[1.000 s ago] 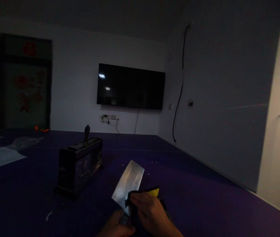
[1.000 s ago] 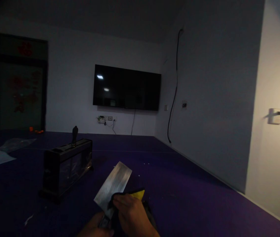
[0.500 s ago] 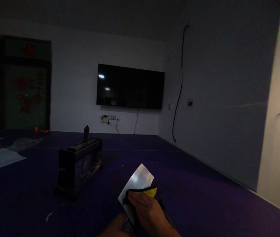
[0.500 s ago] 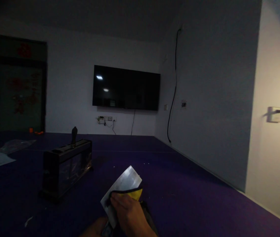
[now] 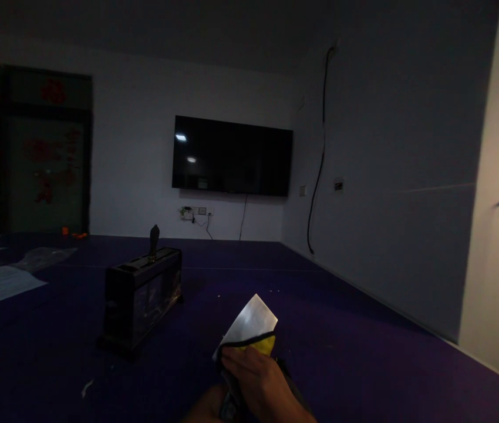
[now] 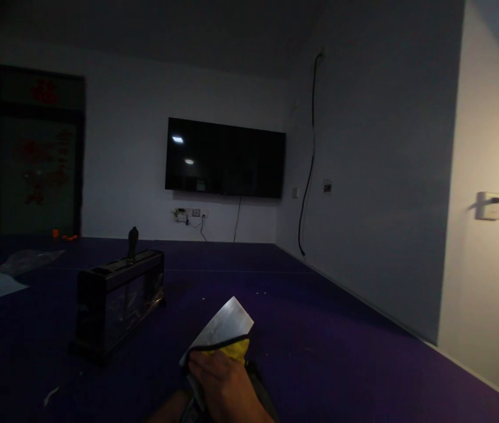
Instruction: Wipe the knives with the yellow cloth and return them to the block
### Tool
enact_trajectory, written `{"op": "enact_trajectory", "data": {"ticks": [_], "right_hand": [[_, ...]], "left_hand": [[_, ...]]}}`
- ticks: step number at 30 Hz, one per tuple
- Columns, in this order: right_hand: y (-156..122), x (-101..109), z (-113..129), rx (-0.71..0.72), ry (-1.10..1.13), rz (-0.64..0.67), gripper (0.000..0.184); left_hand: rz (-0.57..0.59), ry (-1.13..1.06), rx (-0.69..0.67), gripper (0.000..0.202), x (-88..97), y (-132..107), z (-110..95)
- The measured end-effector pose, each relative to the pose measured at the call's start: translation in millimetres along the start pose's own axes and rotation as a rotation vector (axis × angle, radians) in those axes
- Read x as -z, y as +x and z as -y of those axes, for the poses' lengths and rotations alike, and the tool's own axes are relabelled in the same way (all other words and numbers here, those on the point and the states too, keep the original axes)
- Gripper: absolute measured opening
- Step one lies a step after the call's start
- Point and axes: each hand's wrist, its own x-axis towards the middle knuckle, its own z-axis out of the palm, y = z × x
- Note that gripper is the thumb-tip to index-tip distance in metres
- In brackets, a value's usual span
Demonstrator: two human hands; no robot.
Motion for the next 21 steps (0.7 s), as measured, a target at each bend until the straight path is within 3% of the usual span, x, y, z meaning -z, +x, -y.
{"op": "enact_trajectory", "data": {"ticks": [7, 13, 17, 21], "right_hand": [[7, 20, 4, -0.025, 0.076, 0.023, 0.042], [4, 14, 0, -0.107, 0.066, 0.093, 0.045], [4, 12, 1, -0.12, 0.066, 0.111, 0.041], [7, 15, 7, -0.061, 0.107, 0.129, 0.037]], "left_hand": [[-0.049, 0.034, -0.085, 0.033, 0.5, 1, 5], [-0.135, -0.167, -0.069, 0.039, 5.3, 0, 17], [-0.188, -0.198, -0.006, 0.055, 5.1, 9, 27], [-0.142, -0.227, -0.052, 0.056, 3.4, 12, 26]]}}
